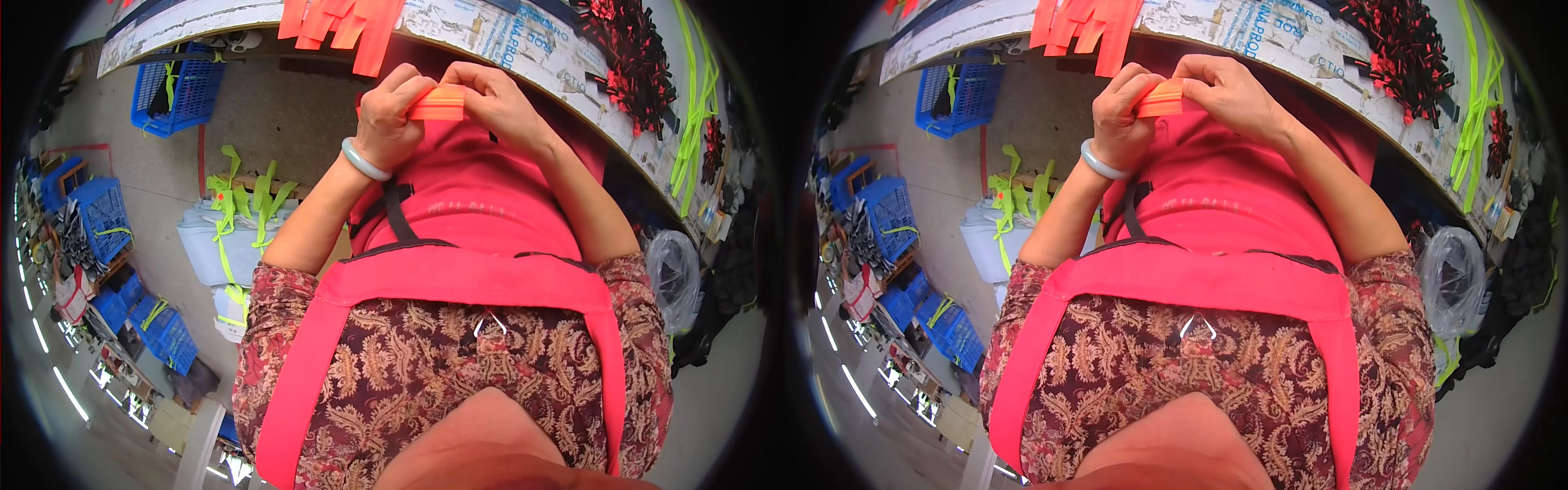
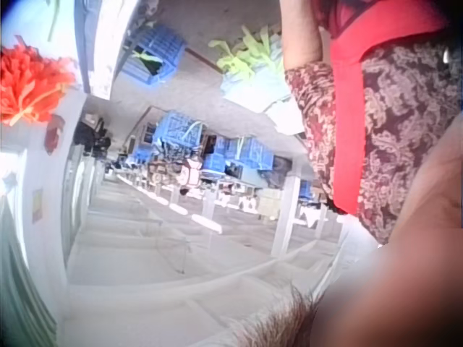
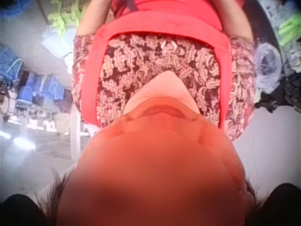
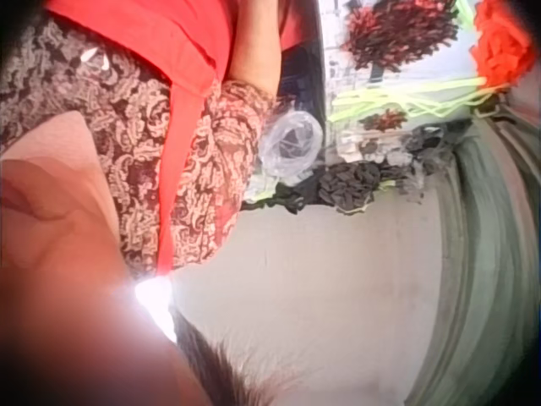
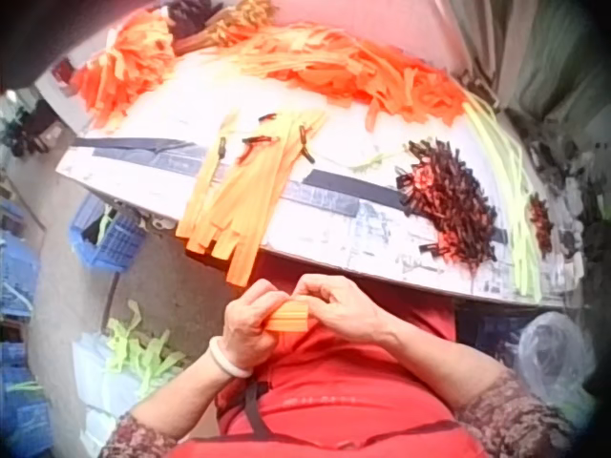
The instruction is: Attaching black plastic clips to red fabric strips using a small hook tool at a workshop bench.
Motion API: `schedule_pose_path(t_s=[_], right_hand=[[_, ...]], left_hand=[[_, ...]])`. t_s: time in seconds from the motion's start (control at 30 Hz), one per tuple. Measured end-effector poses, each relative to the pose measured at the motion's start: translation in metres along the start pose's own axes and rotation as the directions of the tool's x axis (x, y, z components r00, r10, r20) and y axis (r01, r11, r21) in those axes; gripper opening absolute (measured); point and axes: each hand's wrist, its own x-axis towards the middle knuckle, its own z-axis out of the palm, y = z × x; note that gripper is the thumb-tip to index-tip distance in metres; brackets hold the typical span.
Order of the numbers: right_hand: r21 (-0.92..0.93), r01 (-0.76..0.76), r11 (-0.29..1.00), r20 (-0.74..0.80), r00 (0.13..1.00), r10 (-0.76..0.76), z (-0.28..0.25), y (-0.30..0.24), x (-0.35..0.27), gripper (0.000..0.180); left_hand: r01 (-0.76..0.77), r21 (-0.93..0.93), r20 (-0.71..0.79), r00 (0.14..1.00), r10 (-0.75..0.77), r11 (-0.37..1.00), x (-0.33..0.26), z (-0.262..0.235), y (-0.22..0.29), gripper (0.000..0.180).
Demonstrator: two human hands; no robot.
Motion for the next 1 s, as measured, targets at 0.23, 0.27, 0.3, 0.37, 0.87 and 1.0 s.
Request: schedule_pose_path(t_s=[0.23,0.27,0.3,0.37,0.87,1.0], right_hand=[[-0.07,0.015,0.997,0.004,1.0,-0.015,0.002,-0.007,0.004,0.019],[-0.069,0.015,0.997,0.005,1.0,-0.014,0.003,-0.005,0.002,0.019],[-0.157,0.054,0.986,-0.018,0.998,-0.058,0.004,0.0,0.001,0.02],[-0.244,0.09,0.966,-0.036,0.994,-0.102,0.006,0.01,0.001,0.02],[0.45,0.008,0.893,-0.003,1.0,-0.007,-0.005,0.034,-0.014,0.034],[0.397,0.009,0.918,-0.059,0.998,0.016,0.002,0.018,-0.018,0.031]], left_hand=[[0.156,-0.165,-0.027,0.986,-0.162,0.974,-0.009,0.009,-0.013,0.018],[0.303,-0.346,0.016,0.948,-0.317,0.888,-0.013,0.012,-0.016,0.013],[0.304,-0.347,0.018,0.948,-0.318,0.887,-0.013,0.011,-0.015,0.013],[0.524,-0.592,0.26,0.843,-0.47,0.612,-0.011,0.007,-0.014,0.006],[0.592,-0.6,0.247,0.777,-0.579,0.538,-0.013,0.004,-0.02,0.014],[0.635,-0.64,0.332,0.736,-0.59,0.432,-0.015,0.007,-0.016,0.015]])
